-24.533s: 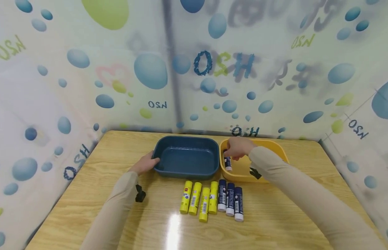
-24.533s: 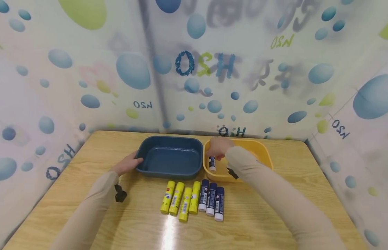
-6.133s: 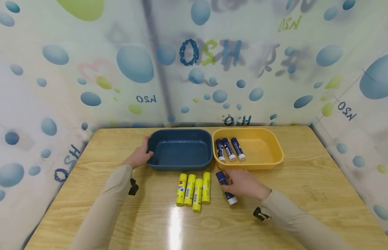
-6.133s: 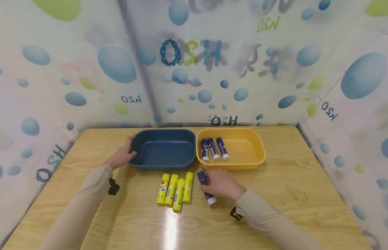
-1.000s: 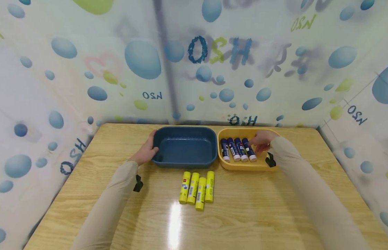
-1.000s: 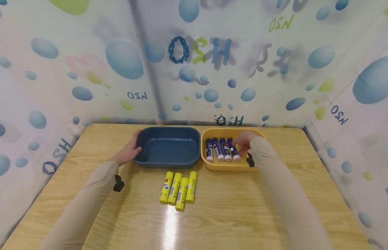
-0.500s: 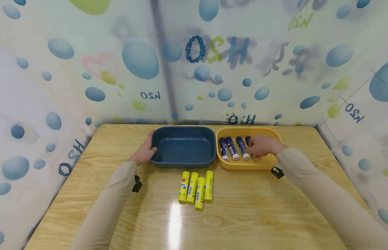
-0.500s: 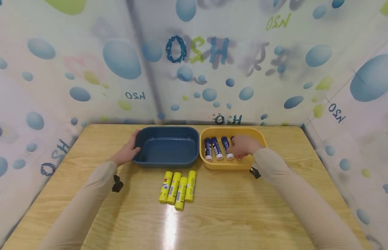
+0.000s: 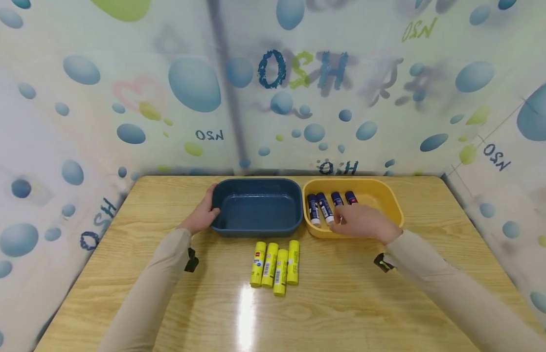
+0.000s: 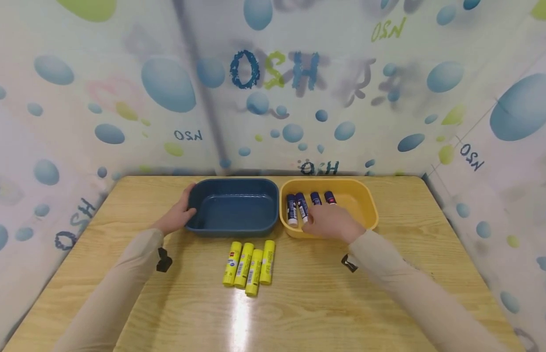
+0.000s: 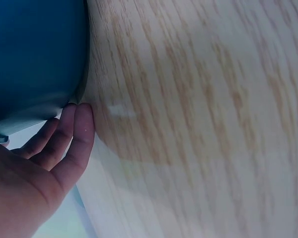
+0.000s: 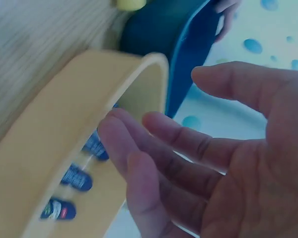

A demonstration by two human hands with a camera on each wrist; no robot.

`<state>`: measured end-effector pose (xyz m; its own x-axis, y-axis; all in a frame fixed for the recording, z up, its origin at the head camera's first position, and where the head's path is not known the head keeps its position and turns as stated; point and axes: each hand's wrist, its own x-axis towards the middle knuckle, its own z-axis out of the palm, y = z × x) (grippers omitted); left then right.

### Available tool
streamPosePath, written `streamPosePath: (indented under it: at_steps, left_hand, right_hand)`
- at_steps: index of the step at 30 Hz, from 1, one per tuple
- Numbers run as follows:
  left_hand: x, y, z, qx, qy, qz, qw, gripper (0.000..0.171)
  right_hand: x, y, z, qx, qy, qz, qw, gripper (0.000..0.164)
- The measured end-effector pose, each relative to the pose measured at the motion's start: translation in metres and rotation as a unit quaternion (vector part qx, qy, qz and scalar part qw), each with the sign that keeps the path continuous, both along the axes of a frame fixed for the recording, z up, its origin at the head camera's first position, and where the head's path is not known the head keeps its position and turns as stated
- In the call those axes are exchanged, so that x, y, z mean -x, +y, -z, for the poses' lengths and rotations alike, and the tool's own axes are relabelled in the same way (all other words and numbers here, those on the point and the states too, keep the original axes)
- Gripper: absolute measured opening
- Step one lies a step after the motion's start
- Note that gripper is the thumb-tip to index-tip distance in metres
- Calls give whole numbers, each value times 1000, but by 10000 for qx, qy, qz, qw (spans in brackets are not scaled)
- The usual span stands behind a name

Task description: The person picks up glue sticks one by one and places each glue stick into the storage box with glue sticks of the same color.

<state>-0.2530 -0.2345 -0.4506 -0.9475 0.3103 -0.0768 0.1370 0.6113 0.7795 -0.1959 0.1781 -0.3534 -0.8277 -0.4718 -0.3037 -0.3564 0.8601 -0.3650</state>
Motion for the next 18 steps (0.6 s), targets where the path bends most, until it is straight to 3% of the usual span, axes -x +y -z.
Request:
streamPosePath:
  at_steps: [12,18]
  left_hand:
    - [-2,1,-2,-72,-58,-18,10000,73]
    - [-3,1,-3,-83,-86,-39,9999,74]
  right_hand:
    - [-30,-32,13,632,239,-495,9965,11]
    - [-34,-42,31,721,-123,-409,9965,13]
